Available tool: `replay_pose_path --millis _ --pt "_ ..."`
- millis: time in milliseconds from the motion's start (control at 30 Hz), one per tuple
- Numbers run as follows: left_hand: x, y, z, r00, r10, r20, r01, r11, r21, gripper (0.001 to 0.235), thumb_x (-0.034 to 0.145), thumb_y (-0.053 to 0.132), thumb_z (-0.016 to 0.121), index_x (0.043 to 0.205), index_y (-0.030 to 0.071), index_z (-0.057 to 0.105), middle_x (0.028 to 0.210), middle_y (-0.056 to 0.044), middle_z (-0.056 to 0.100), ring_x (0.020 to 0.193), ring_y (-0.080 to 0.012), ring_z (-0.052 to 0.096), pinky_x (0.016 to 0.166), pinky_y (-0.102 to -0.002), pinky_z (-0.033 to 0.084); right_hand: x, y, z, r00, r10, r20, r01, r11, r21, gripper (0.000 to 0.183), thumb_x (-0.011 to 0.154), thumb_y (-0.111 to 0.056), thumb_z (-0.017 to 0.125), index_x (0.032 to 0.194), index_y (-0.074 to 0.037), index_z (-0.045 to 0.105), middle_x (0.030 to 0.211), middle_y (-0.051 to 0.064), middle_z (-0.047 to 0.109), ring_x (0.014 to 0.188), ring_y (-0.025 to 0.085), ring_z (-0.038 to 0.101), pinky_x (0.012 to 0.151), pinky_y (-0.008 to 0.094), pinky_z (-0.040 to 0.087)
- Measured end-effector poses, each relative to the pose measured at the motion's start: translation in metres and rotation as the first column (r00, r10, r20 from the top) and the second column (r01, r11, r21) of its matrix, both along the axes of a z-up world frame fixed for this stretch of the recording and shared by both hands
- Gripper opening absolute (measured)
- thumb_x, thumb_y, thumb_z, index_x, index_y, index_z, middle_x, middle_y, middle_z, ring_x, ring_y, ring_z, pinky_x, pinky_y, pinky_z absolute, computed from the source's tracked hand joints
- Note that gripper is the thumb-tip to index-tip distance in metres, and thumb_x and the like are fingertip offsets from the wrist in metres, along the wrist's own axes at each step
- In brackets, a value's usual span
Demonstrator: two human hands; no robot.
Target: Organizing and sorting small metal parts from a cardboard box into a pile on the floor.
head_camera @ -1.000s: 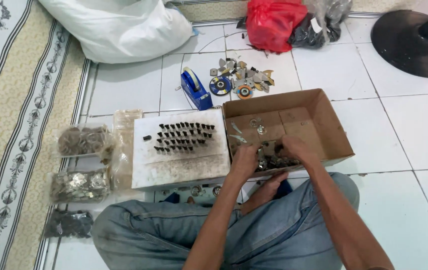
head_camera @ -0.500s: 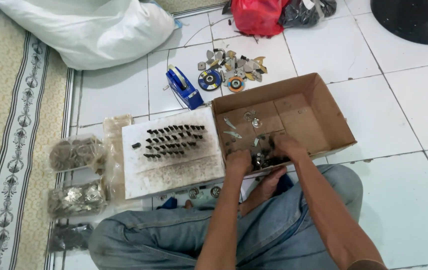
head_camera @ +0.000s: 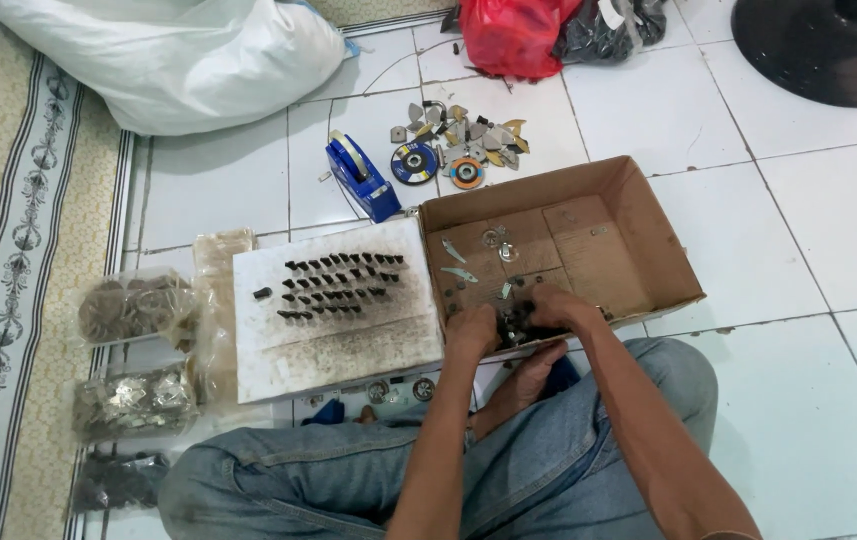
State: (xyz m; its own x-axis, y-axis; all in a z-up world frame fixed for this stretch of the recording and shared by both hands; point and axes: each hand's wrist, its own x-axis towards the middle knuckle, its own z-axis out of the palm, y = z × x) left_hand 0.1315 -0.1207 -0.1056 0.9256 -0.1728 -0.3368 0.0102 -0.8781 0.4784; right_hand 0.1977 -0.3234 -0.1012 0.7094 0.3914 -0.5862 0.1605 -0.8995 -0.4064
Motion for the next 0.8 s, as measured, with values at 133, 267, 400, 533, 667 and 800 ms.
replay_pose_path --millis 133,267,400,533,667,800 --pt "-0.006 0.003 0.02 1.0 0.011 -0.014 -0.011 0.999 -0.034 0.024 0.087 0.002 0.061 0.067 0.006 0.074 0.06 -0.014 0.068 0.059 -0.0252 0.067 0.053 -0.038 0.055 0.009 0.012 0.004 0.997 0.004 0.071 0.004 0.993 -0.116 0.063 0.082 -0.029 0.076 0.135 0.003 0.065 0.121 0.027 0.071 0.112 0.044 0.069 0.088 0.052 0.061" --pt "-0.014 0.008 0.054 0.994 0.104 -0.019 -0.106 0.978 -0.179 0.024 0.088 0.004 0.056 0.071 -0.003 0.07 0.061 -0.018 0.065 0.062 -0.0284 0.065 0.055 -0.038 0.052 0.016 0.016 0.003 0.999 -0.012 0.044 0.019 0.988 -0.156 0.074 0.078 -0.043 0.08 0.137 -0.004 0.064 0.126 0.021 0.072 0.113 0.037 0.07 0.085 0.047 0.063" --pt "-0.01 0.009 0.046 0.995 0.1 0.0 -0.098 0.97 -0.222 0.02 0.085 0.005 0.06 0.067 0.003 0.068 0.059 -0.012 0.063 0.058 -0.0228 0.06 0.053 -0.035 0.052 -0.008 0.026 0.046 0.998 -0.052 -0.037 0.047 0.99 -0.131 0.072 0.081 -0.04 0.075 0.139 -0.001 0.062 0.128 0.023 0.07 0.114 0.039 0.068 0.086 0.047 0.062" --pt "-0.018 0.011 0.083 0.996 0.083 -0.009 -0.083 0.972 -0.222 0.018 0.085 0.005 0.063 0.067 0.005 0.065 0.059 -0.011 0.062 0.059 -0.0201 0.057 0.053 -0.034 0.05 -0.012 0.017 0.043 0.997 -0.039 -0.062 0.035 0.998 -0.053 0.079 0.086 -0.034 0.065 0.146 0.015 0.048 0.139 0.039 0.058 0.126 0.053 0.057 0.097 0.054 0.054" --pt "-0.022 0.014 0.104 0.998 0.058 -0.039 -0.067 0.953 -0.296 0.016 0.084 0.003 0.058 0.091 0.001 0.072 0.064 -0.012 0.064 0.061 -0.0206 0.057 0.053 -0.035 0.048 -0.01 0.017 0.048 0.999 0.033 -0.038 -0.036 0.996 -0.08 0.07 0.084 -0.029 0.075 0.145 0.001 0.056 0.133 0.028 0.065 0.121 0.044 0.064 0.09 0.051 0.061" --pt "-0.029 0.012 0.14 0.994 0.1 0.035 -0.083 0.939 -0.333 0.016 0.086 0.001 0.055 0.076 0.003 0.066 0.058 -0.008 0.059 0.058 -0.0154 0.051 0.051 -0.028 0.045 0.005 -0.004 -0.009 0.999 0.041 0.014 -0.04 0.998 -0.05 0.067 0.081 -0.025 0.078 0.142 -0.004 0.062 0.131 0.027 0.068 0.117 0.042 0.068 0.087 0.05 0.063"
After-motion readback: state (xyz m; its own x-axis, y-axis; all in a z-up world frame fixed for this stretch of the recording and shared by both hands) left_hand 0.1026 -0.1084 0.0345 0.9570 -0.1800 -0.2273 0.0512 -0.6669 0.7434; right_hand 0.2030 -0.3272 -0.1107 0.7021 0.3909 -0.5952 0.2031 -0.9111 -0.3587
